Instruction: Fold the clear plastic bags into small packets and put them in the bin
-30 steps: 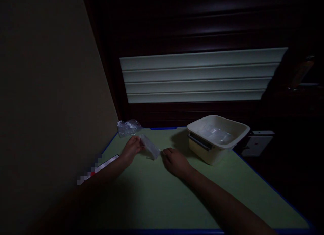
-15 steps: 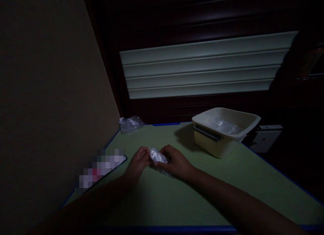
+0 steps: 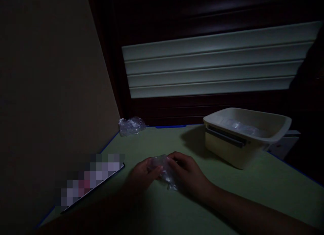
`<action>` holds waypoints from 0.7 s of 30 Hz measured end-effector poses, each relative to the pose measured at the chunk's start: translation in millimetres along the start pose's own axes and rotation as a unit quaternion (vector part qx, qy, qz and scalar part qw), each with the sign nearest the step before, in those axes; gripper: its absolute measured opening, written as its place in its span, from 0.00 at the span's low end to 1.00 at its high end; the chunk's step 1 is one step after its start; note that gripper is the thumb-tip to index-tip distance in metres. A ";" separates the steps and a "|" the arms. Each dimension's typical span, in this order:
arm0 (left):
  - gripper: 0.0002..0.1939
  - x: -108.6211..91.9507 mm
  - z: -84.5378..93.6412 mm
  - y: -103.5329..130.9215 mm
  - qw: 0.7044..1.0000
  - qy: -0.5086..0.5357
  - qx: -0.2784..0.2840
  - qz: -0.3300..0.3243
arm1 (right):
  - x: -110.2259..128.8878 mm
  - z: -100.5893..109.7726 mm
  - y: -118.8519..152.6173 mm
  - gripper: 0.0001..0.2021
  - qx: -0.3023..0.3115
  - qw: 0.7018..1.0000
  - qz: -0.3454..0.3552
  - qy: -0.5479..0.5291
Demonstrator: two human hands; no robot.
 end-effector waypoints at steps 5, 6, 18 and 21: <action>0.10 -0.9 9.9 -3.4 1.000 -0.002 -0.029 -0.010 | 8.7 21.7 2.3 0.10 -0.072 0.997 0.015 0.034; 0.11 -1.8 11.9 -3.7 0.999 -0.003 -0.036 -0.011 | 12.1 24.7 3.3 0.10 -0.084 0.995 0.027 0.049; 0.10 -9.1 16.7 0.8 0.996 -0.010 -0.081 -0.032 | -15.0 22.9 -1.4 0.10 -0.073 0.995 -0.040 -0.050; 0.12 -7.0 22.1 -3.3 0.994 -0.005 -0.098 -0.041 | -19.4 29.2 -1.5 0.17 -0.104 0.988 -0.063 -0.097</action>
Point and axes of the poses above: each hand's wrist, its own y-axis away from the middle knuckle, its own z-axis out of the back of the hand, x = y × z, the point moved 9 cm from there along -y, towards the middle knuckle, and after that the axes turned 4 degrees about x, right-handed, at the moved point
